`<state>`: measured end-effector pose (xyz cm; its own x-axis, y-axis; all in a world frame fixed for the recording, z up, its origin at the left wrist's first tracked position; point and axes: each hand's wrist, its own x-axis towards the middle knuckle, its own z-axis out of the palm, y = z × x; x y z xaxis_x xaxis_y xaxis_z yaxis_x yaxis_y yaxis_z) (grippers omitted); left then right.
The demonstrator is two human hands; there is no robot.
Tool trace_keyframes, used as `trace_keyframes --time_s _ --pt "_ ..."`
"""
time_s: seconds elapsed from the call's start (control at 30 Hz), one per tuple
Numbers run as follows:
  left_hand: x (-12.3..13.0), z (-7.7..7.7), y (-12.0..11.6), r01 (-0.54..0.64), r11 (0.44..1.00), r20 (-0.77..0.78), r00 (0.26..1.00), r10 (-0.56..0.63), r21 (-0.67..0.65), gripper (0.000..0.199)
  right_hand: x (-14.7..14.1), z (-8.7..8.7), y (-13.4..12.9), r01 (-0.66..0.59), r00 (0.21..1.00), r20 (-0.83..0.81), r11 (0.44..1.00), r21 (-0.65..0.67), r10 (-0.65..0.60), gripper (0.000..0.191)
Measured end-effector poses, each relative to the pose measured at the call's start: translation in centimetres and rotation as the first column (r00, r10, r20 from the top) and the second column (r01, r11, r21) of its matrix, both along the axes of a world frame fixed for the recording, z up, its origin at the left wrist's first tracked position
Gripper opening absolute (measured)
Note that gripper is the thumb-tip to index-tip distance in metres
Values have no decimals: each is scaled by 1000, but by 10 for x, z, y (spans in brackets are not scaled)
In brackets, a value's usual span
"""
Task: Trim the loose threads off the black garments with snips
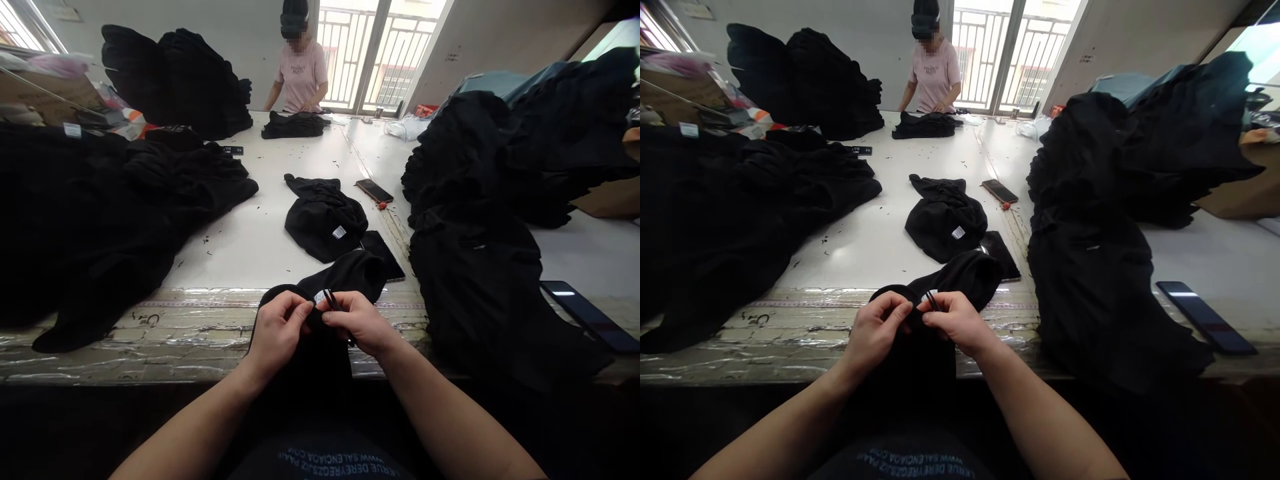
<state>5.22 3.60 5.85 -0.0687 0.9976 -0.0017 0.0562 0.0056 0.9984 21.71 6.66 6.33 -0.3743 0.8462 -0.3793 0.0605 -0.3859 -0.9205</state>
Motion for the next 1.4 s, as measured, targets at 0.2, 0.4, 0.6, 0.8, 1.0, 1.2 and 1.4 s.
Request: trace_keyframes --time_s 0.2,0.4,0.6,0.8,1.0,1.2,1.4 --pt "4 -6 6 125 966 276 959 -60 -226 30 3 1 4 -35 997 70 997 65 30 15" --pt "8 -12 8 123 959 337 941 -31 -255 36 5 11 2 -116 917 375 811 573 -134 26" --pt "12 -9 5 67 983 190 981 -34 -170 32 9 28 -13 -481 722 647 493 725 -247 18" --pt "11 -9 2 55 997 52 997 -52 -62 26 5 32 -15 -621 599 760 454 639 -250 15" --pt "14 -8 2 45 997 74 996 -40 -67 26 7 28 -12 -515 721 664 487 705 -199 14" --pt "-29 17 -17 89 995 171 981 -97 53 39 38 34 10 -101 813 382 539 836 -440 8" --pt "-73 40 -14 -29 999 -39 999 30 21 25 73 26 77 178 588 320 505 844 -743 31"
